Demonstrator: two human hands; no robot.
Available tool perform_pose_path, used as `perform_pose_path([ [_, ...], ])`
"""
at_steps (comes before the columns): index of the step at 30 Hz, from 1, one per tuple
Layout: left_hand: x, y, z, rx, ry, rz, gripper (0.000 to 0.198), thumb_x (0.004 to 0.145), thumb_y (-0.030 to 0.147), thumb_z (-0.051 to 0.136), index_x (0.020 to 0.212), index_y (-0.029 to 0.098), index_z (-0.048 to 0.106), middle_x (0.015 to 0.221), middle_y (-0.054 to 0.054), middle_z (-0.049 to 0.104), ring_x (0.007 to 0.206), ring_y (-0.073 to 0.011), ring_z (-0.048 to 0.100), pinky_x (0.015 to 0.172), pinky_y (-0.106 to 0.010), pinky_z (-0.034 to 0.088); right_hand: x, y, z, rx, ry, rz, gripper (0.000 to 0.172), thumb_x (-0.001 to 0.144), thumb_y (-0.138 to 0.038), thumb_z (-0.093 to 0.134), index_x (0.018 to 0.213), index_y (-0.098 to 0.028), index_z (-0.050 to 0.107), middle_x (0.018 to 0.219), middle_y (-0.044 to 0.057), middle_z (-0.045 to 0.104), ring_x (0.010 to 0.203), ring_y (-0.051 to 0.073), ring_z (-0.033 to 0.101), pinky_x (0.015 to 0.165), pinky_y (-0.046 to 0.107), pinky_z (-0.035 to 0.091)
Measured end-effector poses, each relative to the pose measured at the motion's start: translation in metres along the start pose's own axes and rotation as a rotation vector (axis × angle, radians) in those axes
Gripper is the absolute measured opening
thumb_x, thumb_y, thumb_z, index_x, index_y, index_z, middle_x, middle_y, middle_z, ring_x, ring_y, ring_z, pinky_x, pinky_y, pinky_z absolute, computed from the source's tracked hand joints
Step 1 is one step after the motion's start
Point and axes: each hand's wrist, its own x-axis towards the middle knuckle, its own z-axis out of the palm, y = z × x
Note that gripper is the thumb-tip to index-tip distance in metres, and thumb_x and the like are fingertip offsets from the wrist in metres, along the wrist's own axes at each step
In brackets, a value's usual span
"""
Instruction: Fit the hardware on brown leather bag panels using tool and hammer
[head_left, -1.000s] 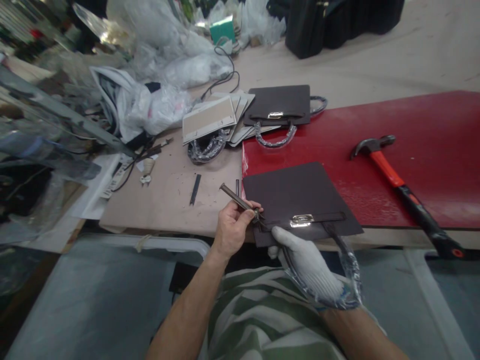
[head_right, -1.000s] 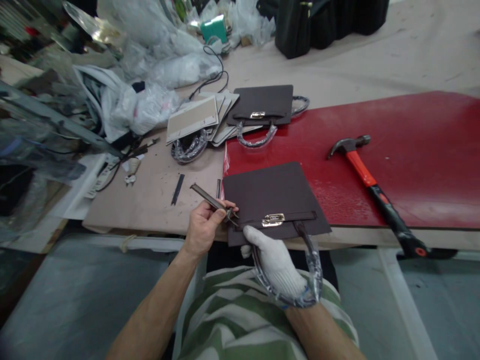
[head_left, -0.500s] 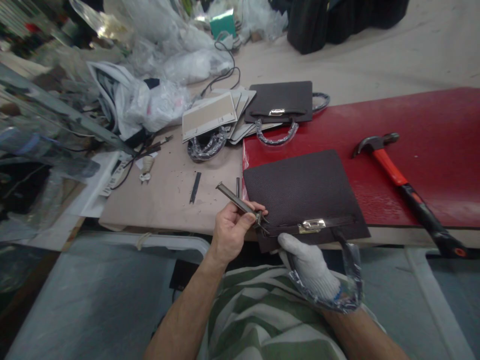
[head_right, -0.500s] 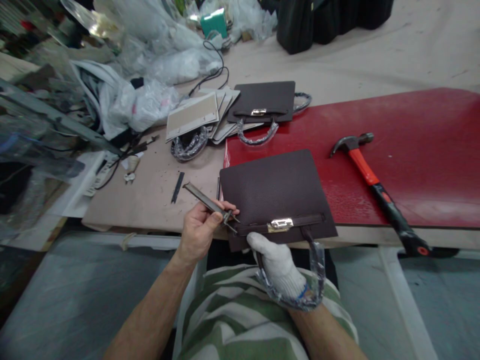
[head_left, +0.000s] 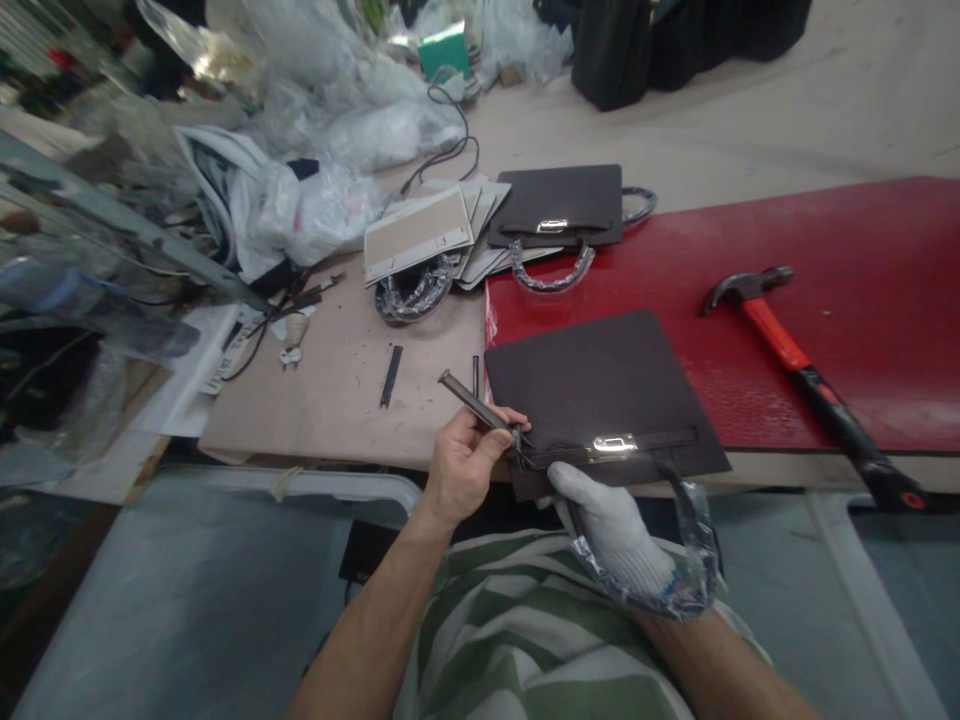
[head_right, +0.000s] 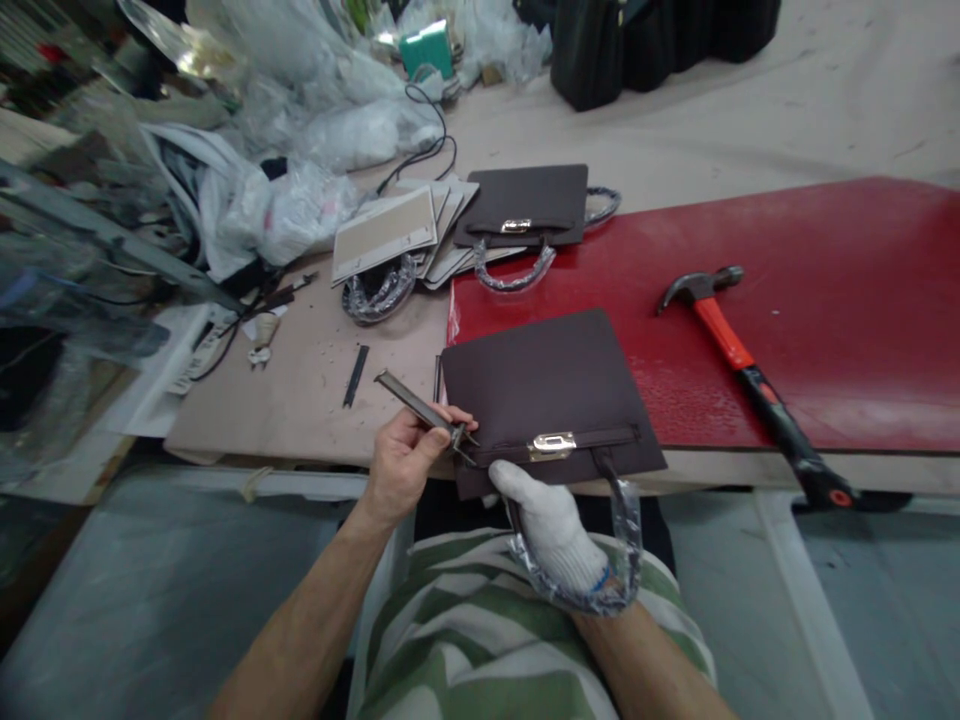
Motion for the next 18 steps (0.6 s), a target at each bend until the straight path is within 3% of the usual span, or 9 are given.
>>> perform_pose_path([
  [3, 0.001, 0.002, 0.001, 0.049, 0.006, 0.007, 0.021, 0.092, 0.035, 0.074, 0.099, 0.017, 0.067, 0.101, -0.007, 0.076, 0.094, -0.0181, 0.074, 0.086, -0.027, 0.058, 0.0, -0.005, 0.004, 0.019, -0.038, -0.04, 0.034, 0.062, -0.046, 0.091, 0.081, -0.022, 0.076, 0.088, 0.004, 0.077, 0.099, 0.027, 0.07, 0.1, 0.042, 0.055],
  [6, 0.004, 0.002, 0.001, 0.094, 0.0, 0.004, 0.023, 0.091, 0.036, 0.074, 0.098, 0.016, 0.066, 0.101, -0.008, 0.076, 0.095, -0.0187, 0.074, 0.086, -0.028, 0.058, -0.001, -0.014, 0.004, -0.015, -0.124, -0.067, 0.031, 0.067, -0.044, 0.087, 0.083, -0.022, 0.073, 0.074, 0.002, 0.07, 0.068, 0.019, 0.063, 0.067, 0.033, 0.057],
  [9, 0.007, 0.001, 0.002, 0.067, -0.005, -0.015, 0.027, 0.09, 0.039, 0.075, 0.096, 0.015, 0.065, 0.099, -0.009, 0.076, 0.092, -0.0192, 0.075, 0.085, -0.029, 0.058, -0.003, -0.023, 0.001, -0.079, -0.183, -0.002, 0.035, 0.068, -0.044, 0.087, 0.085, -0.019, 0.071, 0.065, 0.0, 0.065, 0.05, 0.013, 0.051, 0.046, 0.027, 0.044],
  [18, 0.008, 0.008, 0.008, 0.039, -0.004, -0.002, 0.028, 0.089, 0.04, 0.075, 0.095, 0.015, 0.064, 0.098, -0.009, 0.075, 0.09, -0.0194, 0.075, 0.082, -0.029, 0.059, 0.002, -0.017, -0.011, 0.052, -0.257, 0.026, 0.029, 0.074, -0.04, 0.087, 0.075, -0.017, 0.069, 0.071, 0.002, 0.064, 0.059, 0.014, 0.055, 0.054, 0.026, 0.05],
])
